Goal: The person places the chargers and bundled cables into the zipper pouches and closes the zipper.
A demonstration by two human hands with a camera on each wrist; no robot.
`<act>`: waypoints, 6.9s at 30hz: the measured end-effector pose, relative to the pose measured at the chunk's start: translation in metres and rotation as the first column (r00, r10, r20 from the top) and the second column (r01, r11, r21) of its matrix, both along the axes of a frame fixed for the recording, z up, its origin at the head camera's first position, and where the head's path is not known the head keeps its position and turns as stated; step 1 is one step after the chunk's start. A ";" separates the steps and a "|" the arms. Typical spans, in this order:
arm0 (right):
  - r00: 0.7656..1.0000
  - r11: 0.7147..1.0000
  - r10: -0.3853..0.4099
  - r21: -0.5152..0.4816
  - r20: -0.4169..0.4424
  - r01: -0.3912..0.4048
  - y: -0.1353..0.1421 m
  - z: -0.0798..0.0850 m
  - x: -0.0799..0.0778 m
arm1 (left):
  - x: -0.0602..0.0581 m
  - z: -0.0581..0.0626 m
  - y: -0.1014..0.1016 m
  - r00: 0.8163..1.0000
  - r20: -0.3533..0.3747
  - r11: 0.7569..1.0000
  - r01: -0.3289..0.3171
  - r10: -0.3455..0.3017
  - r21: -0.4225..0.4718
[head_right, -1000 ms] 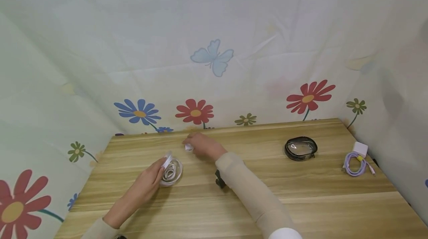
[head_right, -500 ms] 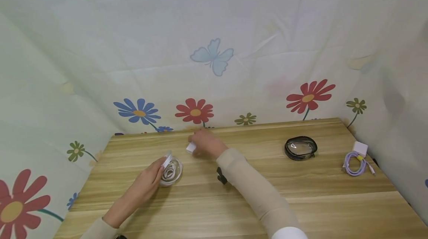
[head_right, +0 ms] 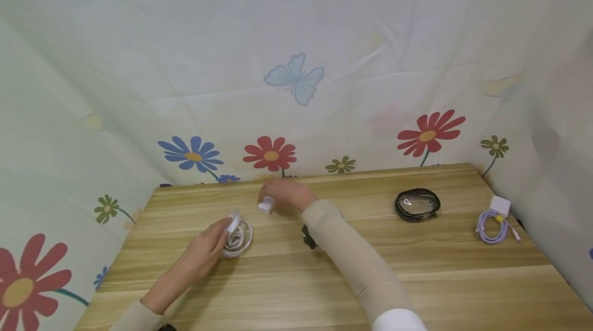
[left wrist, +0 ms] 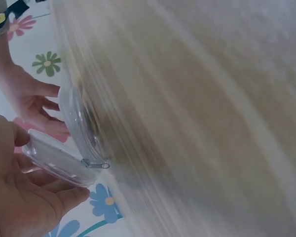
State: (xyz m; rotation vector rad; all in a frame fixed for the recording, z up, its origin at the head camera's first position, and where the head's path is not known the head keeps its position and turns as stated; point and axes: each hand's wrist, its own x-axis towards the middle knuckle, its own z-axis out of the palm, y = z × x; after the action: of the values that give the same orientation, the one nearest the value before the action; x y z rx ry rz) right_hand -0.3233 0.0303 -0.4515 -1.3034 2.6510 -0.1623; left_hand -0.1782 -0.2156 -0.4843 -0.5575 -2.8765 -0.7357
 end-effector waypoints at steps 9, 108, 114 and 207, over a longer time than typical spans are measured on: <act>0.998 0.997 0.062 -0.048 -0.006 -0.062 0.001 -0.005 -0.002 | -0.001 0.007 -0.001 0.999 0.040 1.000 -0.002 0.001 0.010; 0.985 0.987 -0.053 -0.140 0.166 0.076 -0.056 0.004 0.017 | -0.020 -0.001 0.023 0.992 -0.019 0.988 -0.119 0.121 0.102; 0.980 0.977 -0.064 -0.186 0.186 0.099 -0.057 0.000 0.022 | -0.019 -0.001 0.022 0.992 -0.019 0.988 -0.119 0.122 0.094; 0.945 0.917 -0.249 -0.262 0.213 0.301 -0.027 -0.009 0.070 | -0.047 0.010 0.016 0.995 -0.095 0.949 -0.063 0.035 -0.310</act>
State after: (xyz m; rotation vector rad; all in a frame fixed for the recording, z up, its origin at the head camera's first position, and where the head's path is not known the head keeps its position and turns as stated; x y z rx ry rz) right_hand -0.2534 0.0036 -0.4610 -0.9210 2.7140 -0.6992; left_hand -0.2254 -0.1991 -0.4738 -0.5345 -2.9265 -0.2379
